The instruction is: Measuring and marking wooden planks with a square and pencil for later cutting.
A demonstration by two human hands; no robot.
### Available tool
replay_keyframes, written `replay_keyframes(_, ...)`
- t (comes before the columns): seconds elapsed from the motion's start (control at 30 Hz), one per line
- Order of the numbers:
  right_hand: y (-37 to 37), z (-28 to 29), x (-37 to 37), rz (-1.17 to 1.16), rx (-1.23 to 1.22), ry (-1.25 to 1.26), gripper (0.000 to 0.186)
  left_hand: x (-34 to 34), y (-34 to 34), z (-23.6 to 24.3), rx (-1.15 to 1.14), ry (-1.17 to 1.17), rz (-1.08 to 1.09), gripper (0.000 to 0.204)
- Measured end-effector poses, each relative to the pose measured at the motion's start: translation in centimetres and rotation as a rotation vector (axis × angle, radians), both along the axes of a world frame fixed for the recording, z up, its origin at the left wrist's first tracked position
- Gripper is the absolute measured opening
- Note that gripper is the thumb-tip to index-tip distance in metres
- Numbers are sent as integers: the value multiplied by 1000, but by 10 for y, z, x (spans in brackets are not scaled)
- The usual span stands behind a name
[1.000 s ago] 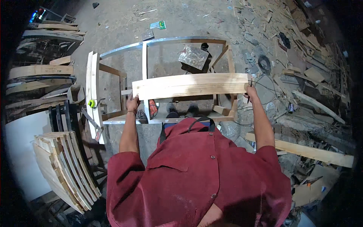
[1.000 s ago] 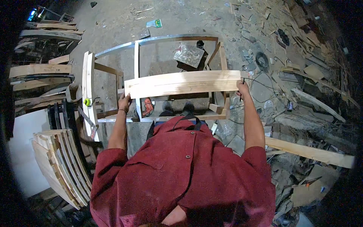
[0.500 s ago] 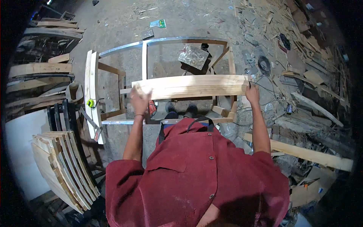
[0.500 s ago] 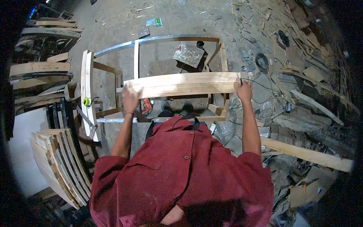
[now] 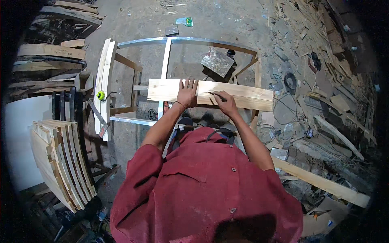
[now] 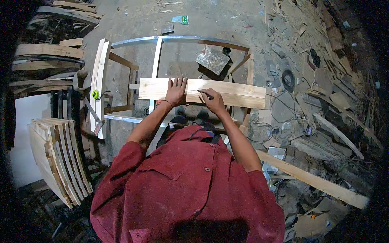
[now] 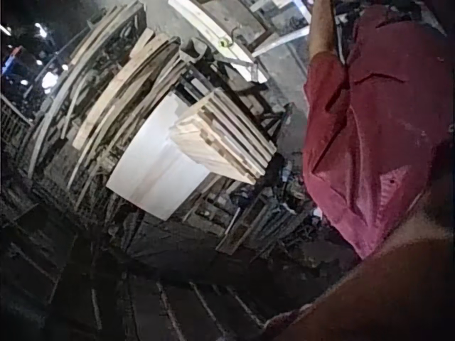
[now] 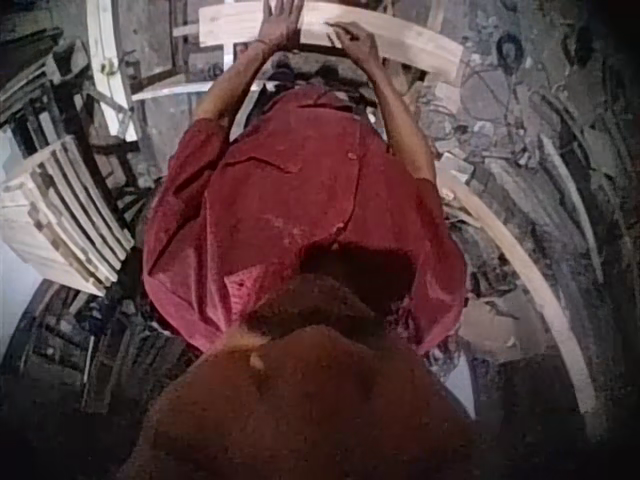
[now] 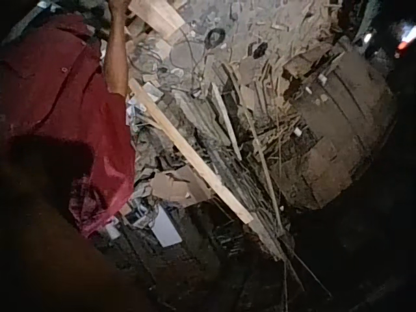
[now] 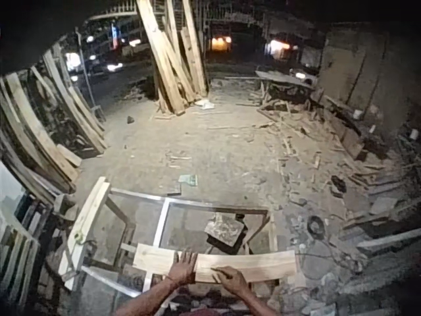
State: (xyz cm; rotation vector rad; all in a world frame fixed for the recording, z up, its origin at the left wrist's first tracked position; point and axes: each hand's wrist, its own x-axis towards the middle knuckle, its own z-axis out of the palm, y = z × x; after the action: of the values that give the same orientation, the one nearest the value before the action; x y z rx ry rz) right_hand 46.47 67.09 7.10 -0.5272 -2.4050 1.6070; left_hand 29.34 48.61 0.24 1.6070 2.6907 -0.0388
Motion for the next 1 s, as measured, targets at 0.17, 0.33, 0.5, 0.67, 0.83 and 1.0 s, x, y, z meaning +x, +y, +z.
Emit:
replay_keyframes(0.17, -1, -16, -18, 68, 10, -66, 24, 0, 1, 4, 31, -52, 8, 76)
replay_keyframes(0.33, 9, -30, -35, 77, 49, -96, 25, 2, 2, 6, 54, -41, 16, 77)
replay_keyframes(0.5, 10, -18, -33, 80, 320, 4, 22, 0, 2, 0, 32, -72, 24, 78)
replay_keyframes(0.67, -14, -1, 2, 174, 636, 7, 22, 1, 3, -1, 13, -103, 44, 83)
replay_keyframes(0.83, -20, 22, 39, 185, 477, 12, 20, 5, 3, 14, -8, -107, 1, 88)
replay_keyframes(1.0, -9, 42, 79, -66, 281, 57, 21, 20, 28, 13, 28, -45, -174, 90)
